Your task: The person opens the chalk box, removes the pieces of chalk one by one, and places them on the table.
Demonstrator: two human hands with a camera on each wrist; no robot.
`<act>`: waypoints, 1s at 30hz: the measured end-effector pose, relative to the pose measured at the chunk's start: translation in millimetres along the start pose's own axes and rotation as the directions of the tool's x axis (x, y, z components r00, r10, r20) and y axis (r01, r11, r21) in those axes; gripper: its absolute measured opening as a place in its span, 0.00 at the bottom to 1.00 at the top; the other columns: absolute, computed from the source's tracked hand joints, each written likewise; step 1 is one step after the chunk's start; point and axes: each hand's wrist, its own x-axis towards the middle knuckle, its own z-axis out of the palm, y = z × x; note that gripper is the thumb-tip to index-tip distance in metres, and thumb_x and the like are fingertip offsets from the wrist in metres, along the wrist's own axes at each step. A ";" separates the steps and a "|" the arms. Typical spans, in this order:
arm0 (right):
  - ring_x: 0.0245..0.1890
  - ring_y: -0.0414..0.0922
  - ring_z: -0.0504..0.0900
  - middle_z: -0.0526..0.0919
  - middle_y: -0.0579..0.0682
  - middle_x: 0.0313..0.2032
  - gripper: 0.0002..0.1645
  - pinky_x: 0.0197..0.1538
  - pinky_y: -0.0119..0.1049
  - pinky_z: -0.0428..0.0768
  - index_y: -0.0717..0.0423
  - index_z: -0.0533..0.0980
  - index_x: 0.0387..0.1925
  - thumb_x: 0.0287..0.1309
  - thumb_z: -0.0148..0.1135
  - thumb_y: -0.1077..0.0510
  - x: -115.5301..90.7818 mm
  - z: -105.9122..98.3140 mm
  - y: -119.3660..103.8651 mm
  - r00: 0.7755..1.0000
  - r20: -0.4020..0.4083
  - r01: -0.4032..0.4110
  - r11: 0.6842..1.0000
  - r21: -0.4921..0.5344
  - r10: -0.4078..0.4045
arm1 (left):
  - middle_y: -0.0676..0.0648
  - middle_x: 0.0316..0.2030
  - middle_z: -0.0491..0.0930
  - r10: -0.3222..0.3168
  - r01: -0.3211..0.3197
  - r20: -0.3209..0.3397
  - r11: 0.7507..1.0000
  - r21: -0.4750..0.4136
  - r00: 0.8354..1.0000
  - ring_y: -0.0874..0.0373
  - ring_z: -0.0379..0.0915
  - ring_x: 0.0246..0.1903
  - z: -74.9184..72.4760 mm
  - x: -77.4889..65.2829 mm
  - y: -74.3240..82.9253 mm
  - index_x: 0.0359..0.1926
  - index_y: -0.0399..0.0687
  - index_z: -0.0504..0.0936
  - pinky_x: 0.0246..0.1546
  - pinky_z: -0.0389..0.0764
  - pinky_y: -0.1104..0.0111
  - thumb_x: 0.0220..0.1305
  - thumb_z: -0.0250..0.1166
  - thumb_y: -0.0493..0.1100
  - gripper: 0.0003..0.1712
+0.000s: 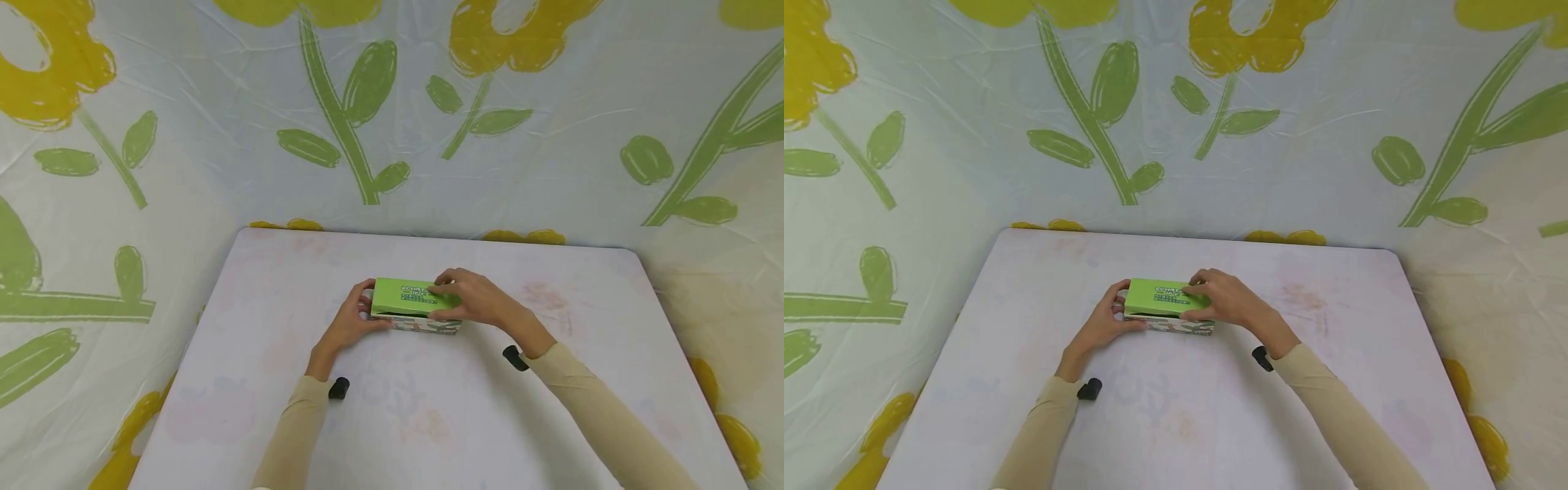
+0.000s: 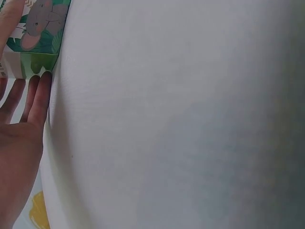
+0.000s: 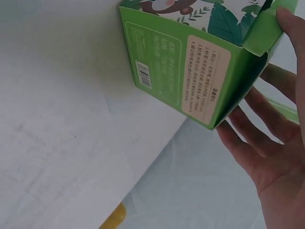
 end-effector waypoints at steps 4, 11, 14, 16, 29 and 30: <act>0.48 0.50 0.82 0.83 0.55 0.50 0.36 0.51 0.47 0.84 0.60 0.84 0.56 0.55 0.77 0.39 2.3 -3.4 -1.7 1.000 0.019 -0.005 1.000 0.005 0.004 | 0.47 0.59 0.71 0.008 -0.008 -0.003 1.000 0.015 1.000 0.54 0.70 0.48 -0.9 0.3 -0.9 0.77 0.52 0.59 0.54 0.75 0.56 0.49 0.85 0.47 0.59; 0.52 0.52 0.80 0.80 0.57 0.55 0.40 0.54 0.49 0.83 0.57 0.81 0.61 0.51 0.80 0.40 2.1 -8.0 -4.8 0.996 0.094 -0.005 0.998 -0.061 0.011 | 0.48 0.59 0.71 0.021 -0.021 0.004 1.000 0.023 1.000 0.54 0.71 0.48 -3.2 0.3 -1.2 0.77 0.53 0.58 0.51 0.76 0.62 0.50 0.84 0.48 0.59; 0.53 0.52 0.80 0.79 0.57 0.56 0.40 0.56 0.50 0.82 0.58 0.81 0.62 0.51 0.80 0.41 3.4 -11.2 -3.6 0.991 0.130 -0.005 0.999 -0.049 0.011 | 0.48 0.60 0.71 0.022 -0.023 0.008 1.000 0.021 1.000 0.54 0.71 0.48 -3.2 0.5 -0.9 0.77 0.53 0.58 0.50 0.77 0.62 0.51 0.84 0.47 0.59; 0.51 0.51 0.80 0.80 0.56 0.55 0.38 0.55 0.49 0.82 0.58 0.82 0.60 0.52 0.80 0.43 5.3 -13.6 -1.3 0.990 0.144 -0.008 1.000 -0.013 0.010 | 0.48 0.61 0.71 0.024 -0.024 0.006 1.000 0.018 1.000 0.54 0.71 0.48 -2.8 0.7 -0.8 0.77 0.52 0.58 0.51 0.76 0.62 0.50 0.84 0.47 0.59; 0.45 0.45 0.79 0.83 0.49 0.51 0.33 0.51 0.51 0.81 0.55 0.83 0.58 0.55 0.78 0.42 5.4 -22.2 16.2 0.985 0.168 -0.074 0.964 0.257 0.031 | 0.48 0.60 0.71 0.019 -0.019 0.012 1.000 0.001 1.000 0.54 0.70 0.49 -0.7 0.5 -1.8 0.77 0.53 0.59 0.53 0.75 0.62 0.50 0.84 0.46 0.58; 0.45 0.45 0.79 0.83 0.49 0.51 0.33 0.52 0.53 0.81 0.55 0.83 0.58 0.56 0.77 0.42 3.5 -22.8 17.1 0.986 0.162 -0.088 0.954 0.288 0.042 | 0.48 0.60 0.71 0.018 -0.018 0.014 1.000 -0.002 1.000 0.54 0.70 0.49 -0.6 0.8 -1.8 0.77 0.53 0.59 0.53 0.75 0.62 0.50 0.84 0.46 0.58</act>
